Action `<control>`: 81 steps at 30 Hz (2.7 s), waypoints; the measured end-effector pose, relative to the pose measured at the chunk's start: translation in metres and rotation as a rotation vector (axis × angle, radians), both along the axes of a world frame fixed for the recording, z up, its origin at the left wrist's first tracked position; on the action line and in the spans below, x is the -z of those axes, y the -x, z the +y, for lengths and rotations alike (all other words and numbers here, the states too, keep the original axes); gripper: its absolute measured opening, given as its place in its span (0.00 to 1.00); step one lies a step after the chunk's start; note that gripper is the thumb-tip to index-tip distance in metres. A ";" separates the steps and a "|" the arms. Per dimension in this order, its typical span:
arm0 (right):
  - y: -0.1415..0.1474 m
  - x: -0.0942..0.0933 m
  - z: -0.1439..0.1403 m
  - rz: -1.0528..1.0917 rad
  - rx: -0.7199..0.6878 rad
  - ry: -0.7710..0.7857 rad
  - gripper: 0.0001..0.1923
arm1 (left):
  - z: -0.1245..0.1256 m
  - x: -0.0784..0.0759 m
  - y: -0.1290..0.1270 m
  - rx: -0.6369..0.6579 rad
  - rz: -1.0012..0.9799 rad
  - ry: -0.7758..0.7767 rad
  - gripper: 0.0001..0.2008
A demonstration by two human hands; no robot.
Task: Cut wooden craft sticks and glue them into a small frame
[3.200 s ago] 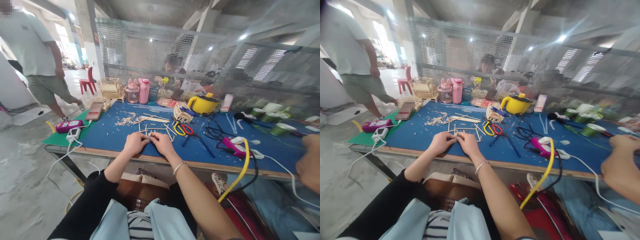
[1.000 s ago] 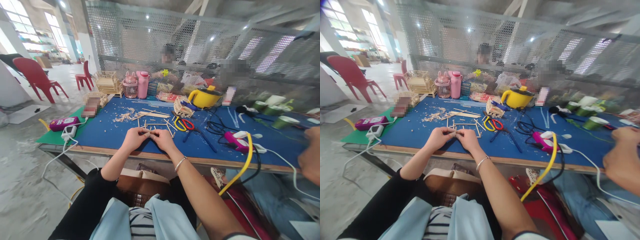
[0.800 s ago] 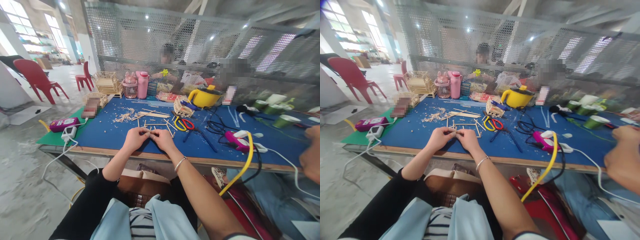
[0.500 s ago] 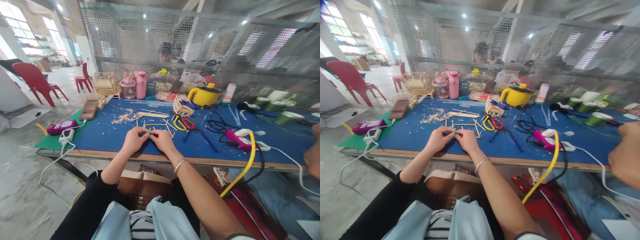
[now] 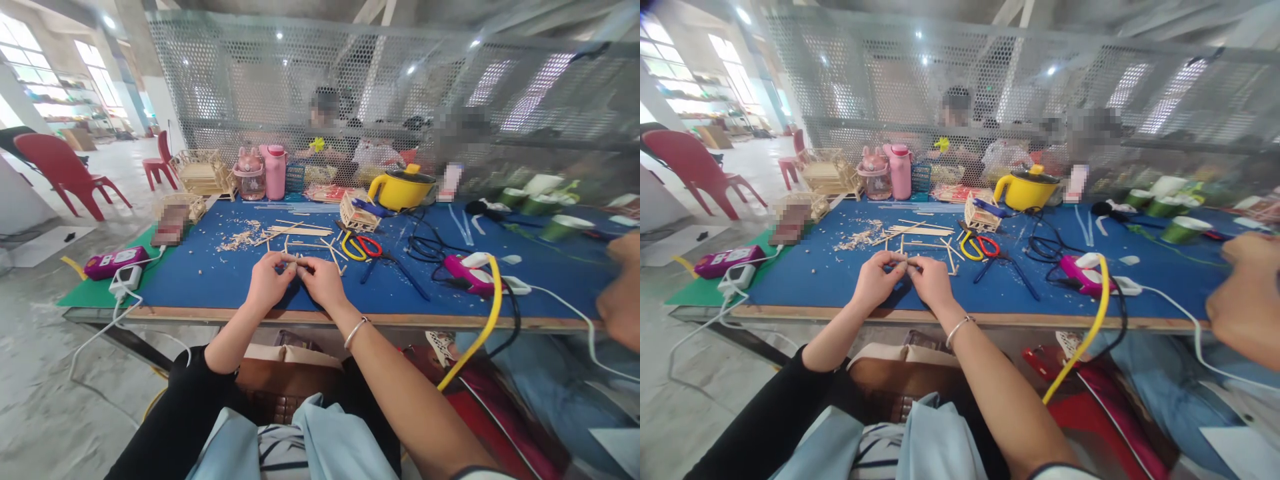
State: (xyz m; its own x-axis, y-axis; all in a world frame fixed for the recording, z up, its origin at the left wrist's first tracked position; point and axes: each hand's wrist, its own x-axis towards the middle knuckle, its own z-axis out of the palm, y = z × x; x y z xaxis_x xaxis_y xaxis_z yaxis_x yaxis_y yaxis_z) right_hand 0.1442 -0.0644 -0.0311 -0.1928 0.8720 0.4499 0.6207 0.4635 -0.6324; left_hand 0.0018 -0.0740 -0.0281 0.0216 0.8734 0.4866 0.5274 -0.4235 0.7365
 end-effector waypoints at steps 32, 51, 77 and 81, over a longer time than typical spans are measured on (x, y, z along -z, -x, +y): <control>0.000 0.003 0.008 -0.134 -0.009 0.053 0.08 | 0.005 0.000 0.022 0.007 0.396 0.181 0.10; 0.000 -0.001 0.006 -0.246 0.005 0.056 0.08 | 0.006 0.002 0.022 0.050 0.261 0.179 0.11; 0.001 0.001 0.002 -0.353 0.081 0.048 0.08 | 0.011 0.007 0.015 0.124 0.058 0.207 0.11; 0.001 0.001 0.002 -0.366 0.089 0.037 0.09 | 0.011 0.008 0.014 0.133 0.046 0.195 0.08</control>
State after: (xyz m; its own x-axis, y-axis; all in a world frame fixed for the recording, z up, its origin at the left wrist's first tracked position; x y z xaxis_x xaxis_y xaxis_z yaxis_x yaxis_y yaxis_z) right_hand 0.1432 -0.0626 -0.0319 -0.2579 0.9069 0.3331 0.8452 0.3788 -0.3769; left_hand -0.0118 -0.0635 -0.0361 0.1610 0.9386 0.3050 0.5116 -0.3437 0.7875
